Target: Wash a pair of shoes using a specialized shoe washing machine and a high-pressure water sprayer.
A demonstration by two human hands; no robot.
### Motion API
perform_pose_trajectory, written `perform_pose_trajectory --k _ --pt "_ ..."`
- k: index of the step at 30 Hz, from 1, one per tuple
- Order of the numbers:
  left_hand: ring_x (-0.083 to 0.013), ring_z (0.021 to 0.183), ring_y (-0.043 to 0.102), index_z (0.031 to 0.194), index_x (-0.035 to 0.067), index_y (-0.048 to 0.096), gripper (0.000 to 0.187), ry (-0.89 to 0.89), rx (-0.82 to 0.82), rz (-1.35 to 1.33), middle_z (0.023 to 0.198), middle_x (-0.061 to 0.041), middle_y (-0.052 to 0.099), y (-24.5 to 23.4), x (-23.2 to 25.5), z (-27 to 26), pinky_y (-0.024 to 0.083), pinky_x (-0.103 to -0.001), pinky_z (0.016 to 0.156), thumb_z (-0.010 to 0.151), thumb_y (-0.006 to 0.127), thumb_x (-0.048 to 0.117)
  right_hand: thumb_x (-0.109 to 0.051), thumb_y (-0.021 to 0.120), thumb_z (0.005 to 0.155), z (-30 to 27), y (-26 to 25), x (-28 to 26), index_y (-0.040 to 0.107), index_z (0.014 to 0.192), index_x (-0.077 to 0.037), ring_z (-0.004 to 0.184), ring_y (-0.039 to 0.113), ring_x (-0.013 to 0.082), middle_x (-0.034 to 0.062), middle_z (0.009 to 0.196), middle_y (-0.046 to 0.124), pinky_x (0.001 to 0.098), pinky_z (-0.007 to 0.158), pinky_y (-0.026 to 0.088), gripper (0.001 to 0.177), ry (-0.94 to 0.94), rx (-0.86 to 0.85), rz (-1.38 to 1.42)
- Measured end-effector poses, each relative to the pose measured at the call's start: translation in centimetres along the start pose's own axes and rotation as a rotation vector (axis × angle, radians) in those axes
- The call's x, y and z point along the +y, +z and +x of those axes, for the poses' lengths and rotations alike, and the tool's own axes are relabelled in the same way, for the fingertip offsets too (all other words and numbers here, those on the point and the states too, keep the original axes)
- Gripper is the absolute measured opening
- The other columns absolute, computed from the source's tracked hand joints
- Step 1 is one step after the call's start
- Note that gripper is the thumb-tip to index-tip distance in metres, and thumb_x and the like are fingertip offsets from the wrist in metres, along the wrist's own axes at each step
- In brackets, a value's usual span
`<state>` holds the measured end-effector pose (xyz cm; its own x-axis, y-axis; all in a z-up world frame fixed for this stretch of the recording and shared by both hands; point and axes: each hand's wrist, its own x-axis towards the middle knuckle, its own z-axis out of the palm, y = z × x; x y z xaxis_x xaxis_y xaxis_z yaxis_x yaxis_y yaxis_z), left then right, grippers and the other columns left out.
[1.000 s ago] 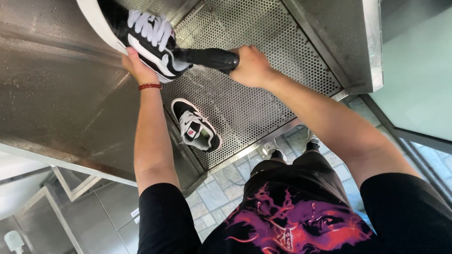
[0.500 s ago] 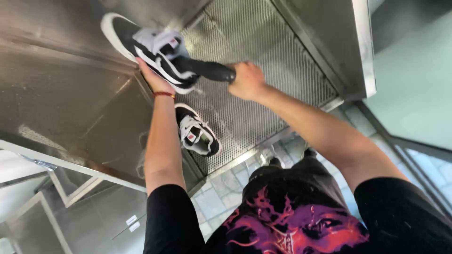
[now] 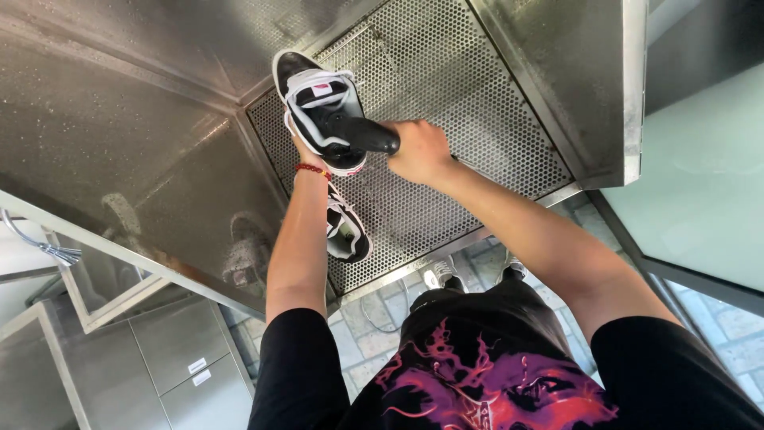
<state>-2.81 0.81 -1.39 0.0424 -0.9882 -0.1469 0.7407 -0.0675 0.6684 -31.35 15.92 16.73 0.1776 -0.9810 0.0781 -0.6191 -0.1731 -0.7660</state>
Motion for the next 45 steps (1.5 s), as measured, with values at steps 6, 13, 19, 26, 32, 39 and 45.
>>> perform_pose_trajectory --k 6,13,19,26,32,39,45 --pt "-0.0259 0.106 0.069 0.122 0.004 0.068 0.046 0.156 -0.070 0.146 0.116 -0.010 0.073 1.8 0.2 -1.3 0.056 -0.040 0.098 0.110 0.042 0.040 -0.010 0.065 0.071 -0.8 -0.6 -0.2 0.073 0.112 -0.023 0.087 0.073 0.0385 0.0125 0.091 0.076 0.0515 0.080 0.059 0.044 -0.028 -0.076 -0.057" --pt "-0.0228 0.110 0.068 0.120 0.002 0.069 0.049 0.382 -0.204 0.468 0.117 -0.009 0.073 2.9 1.3 -2.5 0.053 -0.036 0.104 0.115 0.035 0.037 -0.009 0.063 0.072 -1.9 -1.6 -1.1 0.072 0.115 -0.024 0.084 0.073 0.0378 0.0121 0.091 0.076 0.0500 0.077 0.060 0.046 -0.054 -0.090 -0.061" --pt "-0.0228 0.105 0.069 0.121 0.000 0.069 0.039 0.203 -0.142 0.316 0.115 -0.010 0.073 2.0 -0.1 -2.0 0.056 -0.037 0.097 0.112 0.044 0.029 -0.009 0.065 0.074 -3.1 -0.7 -2.5 0.069 0.124 -0.025 0.084 0.073 0.0368 0.0117 0.099 0.076 0.0514 0.069 0.058 0.053 -0.047 -0.070 -0.176" --pt "-0.0243 0.101 0.071 0.124 0.004 0.067 0.040 -0.031 -0.055 0.008 0.114 -0.009 0.073 3.2 -3.1 -5.7 0.058 -0.038 0.091 0.108 0.047 0.036 -0.013 0.070 0.071 -3.5 1.7 -1.0 0.064 0.125 -0.006 0.082 0.073 0.0312 0.0124 0.094 0.074 0.0452 0.068 0.059 0.054 -0.156 0.029 -0.368" --pt "-0.0259 0.106 0.069 0.125 0.005 0.064 0.041 -0.108 -0.201 -0.231 0.117 -0.010 0.071 5.2 -3.7 -7.5 0.059 -0.039 0.094 0.111 0.050 0.040 -0.012 0.072 0.073 -3.7 2.2 -1.3 0.065 0.127 -0.004 0.080 0.072 0.0297 0.0122 0.093 0.074 0.0439 0.066 0.058 0.056 -0.203 0.033 -0.431" --pt "-0.0259 0.108 0.068 0.131 0.008 0.063 0.045 -0.067 -0.074 -0.077 0.123 -0.009 0.070 3.3 -4.2 -6.6 0.058 -0.040 0.094 0.107 0.048 0.044 -0.010 0.073 0.072 -3.3 2.3 -1.2 0.064 0.129 -0.002 0.081 0.072 0.0291 0.0121 0.093 0.073 0.0408 0.067 0.059 0.058 -0.224 0.055 -0.501" --pt "-0.0308 0.122 0.062 0.141 0.009 0.057 0.070 -0.104 -0.011 -0.205 0.136 -0.011 0.065 4.9 -1.3 -5.9 0.050 -0.044 0.106 0.098 0.045 0.063 -0.013 0.075 0.073 -2.6 1.2 -0.1 0.065 0.127 -0.006 0.082 0.072 0.0294 0.0111 0.093 0.074 0.0435 0.068 0.059 0.056 -0.180 0.130 -0.511"
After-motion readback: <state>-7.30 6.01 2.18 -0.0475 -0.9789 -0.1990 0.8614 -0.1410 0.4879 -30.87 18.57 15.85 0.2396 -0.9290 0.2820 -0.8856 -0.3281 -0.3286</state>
